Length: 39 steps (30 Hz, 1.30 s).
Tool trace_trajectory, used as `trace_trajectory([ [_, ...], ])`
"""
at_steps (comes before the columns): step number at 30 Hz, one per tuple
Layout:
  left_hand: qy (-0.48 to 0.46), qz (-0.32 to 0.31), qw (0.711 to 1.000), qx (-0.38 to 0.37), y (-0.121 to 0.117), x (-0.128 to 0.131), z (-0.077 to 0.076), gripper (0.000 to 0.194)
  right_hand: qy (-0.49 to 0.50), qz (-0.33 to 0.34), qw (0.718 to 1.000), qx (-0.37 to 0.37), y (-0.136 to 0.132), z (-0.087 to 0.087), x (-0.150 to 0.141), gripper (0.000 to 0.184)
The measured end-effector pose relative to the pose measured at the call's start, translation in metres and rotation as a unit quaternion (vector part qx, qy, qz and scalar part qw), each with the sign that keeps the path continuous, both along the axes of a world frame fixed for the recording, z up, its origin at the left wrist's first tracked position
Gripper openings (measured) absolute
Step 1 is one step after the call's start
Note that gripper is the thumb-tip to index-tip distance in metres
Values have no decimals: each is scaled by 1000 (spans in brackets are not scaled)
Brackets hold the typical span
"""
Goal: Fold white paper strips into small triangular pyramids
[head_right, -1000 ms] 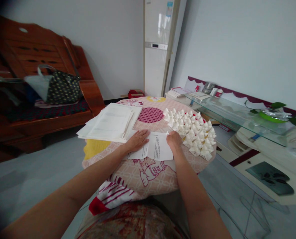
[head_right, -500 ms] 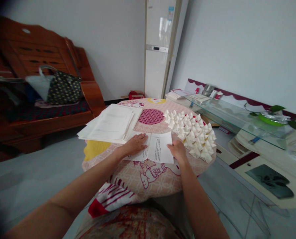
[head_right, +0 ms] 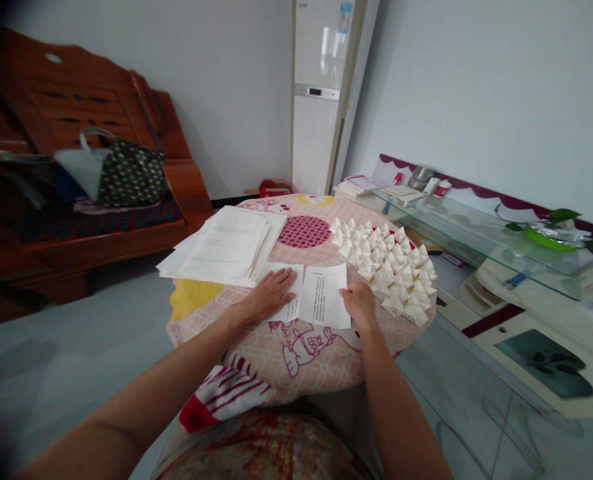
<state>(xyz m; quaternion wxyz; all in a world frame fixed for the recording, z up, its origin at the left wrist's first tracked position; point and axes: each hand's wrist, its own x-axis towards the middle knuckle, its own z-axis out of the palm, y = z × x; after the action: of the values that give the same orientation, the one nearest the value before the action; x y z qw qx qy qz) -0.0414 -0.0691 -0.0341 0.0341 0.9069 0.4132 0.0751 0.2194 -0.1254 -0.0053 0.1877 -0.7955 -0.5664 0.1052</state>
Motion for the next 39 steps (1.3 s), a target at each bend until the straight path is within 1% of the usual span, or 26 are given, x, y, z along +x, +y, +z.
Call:
trace_trajectory([
  [4, -7, -2, 1000, 12, -1, 0, -1, 58, 5, -7, 1000, 5, -5, 3, -1, 31],
  [7, -11, 5, 1000, 14, -2, 0, -1, 57, 53, -7, 998, -14, -14, 5, 0, 37],
  [10, -14, 8, 1000, 15, -2, 0, -1, 58, 104, 3, 994, -20, -22, 3, 1, 31],
  [13, -16, 3, 1000, 18, -1, -1, -1, 58, 118, -4, 993, -13, -26, 1, 1, 23],
  [18, -8, 6, 1000, 16, -1, -1, -1, 58, 139, -31, 990, -20, -27, 2, 0, 23],
  [24, -13, 4, 1000, 20, -1, -1, -2, 59, 197, -35, 979, -27, -32, 5, 2, 20],
  [26, -20, 3, 1000, 24, 0, -1, -4, 58, 229, -21, 973, -31, -35, 8, 2, 18],
  [28, -23, 2, 999, 27, 0, -1, -4, 57, 281, 0, 959, -28, -39, 10, 3, 17],
  [31, -18, 3, 1000, 25, 1, -1, -4, 58, 344, 6, 939, -20, -42, 11, 3, 27],
  [35, -13, 1, 1000, 17, 1, -1, -4, 59, 353, -14, 935, -17, -42, 9, 5, 23],
  [39, -21, -2, 1000, 16, 0, -2, -3, 57, 368, -12, 930, -24, -42, 6, 10, 23],
])
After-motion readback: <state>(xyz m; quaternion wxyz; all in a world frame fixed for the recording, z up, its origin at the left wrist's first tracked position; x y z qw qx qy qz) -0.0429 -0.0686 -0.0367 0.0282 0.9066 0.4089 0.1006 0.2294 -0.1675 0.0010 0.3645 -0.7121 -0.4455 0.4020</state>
